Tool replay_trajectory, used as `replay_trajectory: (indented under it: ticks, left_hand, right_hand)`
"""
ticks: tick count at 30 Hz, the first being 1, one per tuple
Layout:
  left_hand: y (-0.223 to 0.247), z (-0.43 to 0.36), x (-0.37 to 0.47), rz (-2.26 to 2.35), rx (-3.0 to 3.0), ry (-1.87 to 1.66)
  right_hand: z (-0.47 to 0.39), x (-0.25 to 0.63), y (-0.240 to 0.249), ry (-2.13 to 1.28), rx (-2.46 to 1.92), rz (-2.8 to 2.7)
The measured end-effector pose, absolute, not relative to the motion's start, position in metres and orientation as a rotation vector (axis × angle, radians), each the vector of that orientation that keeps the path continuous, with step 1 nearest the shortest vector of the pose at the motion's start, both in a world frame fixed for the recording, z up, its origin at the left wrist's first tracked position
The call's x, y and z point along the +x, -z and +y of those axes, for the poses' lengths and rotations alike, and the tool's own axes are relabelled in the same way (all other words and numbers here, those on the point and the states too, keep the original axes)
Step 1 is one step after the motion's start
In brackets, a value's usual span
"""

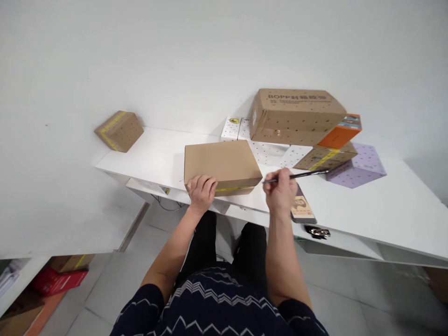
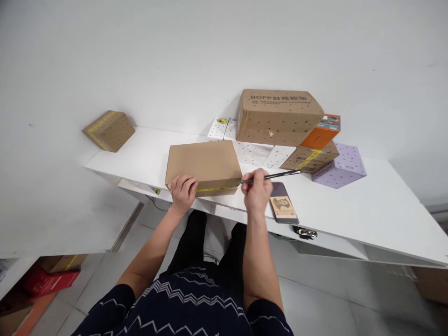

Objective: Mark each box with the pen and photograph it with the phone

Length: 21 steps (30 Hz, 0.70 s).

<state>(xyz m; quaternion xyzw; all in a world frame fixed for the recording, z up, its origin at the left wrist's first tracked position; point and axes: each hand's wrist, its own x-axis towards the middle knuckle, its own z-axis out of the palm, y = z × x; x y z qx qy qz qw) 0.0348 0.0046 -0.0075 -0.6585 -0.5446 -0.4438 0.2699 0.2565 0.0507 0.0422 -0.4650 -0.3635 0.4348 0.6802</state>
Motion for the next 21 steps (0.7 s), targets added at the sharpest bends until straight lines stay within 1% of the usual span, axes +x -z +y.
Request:
replay_trajectory:
  ticks: [2, 5, 7, 10, 15, 17, 20, 21]
  left_hand:
    - [0.009, 0.005, 0.034, -1.465, -1.770, 1.202]
    - [0.009, 0.006, 0.034, -1.452, -1.765, 1.211]
    - [0.008, 0.007, 0.034, -1.446, -1.765, 1.214]
    - [0.008, 0.007, 0.034, -1.424, -1.763, 1.211]
    - [0.009, 0.007, 0.032, -1.499, -1.796, 1.194]
    - [0.010, 0.008, 0.031, -1.523, -1.808, 1.196]
    - [0.011, 0.009, 0.031, -1.498, -1.794, 1.205]
    - [0.012, 0.009, 0.032, -1.495, -1.787, 1.202]
  right_hand:
    - [0.051, 0.285, -0.023, -0.868, -1.364, -0.919]
    - [0.057, 0.307, 0.007, -0.824, -1.921, -1.487]
    - [0.062, 0.303, 0.021, -0.743, -2.101, -1.770]
    - [0.068, 0.283, 0.031, -0.688, -2.148, -1.910]
    - [0.065, 0.279, 0.032, -0.734, -2.118, -1.863]
    - [0.056, 0.295, 0.033, -0.578, -2.141, -1.790]
    - [0.041, 0.327, 0.037, -0.184, -2.287, -1.594]
    - [0.037, 0.338, 0.039, -0.114, -2.342, -1.537]
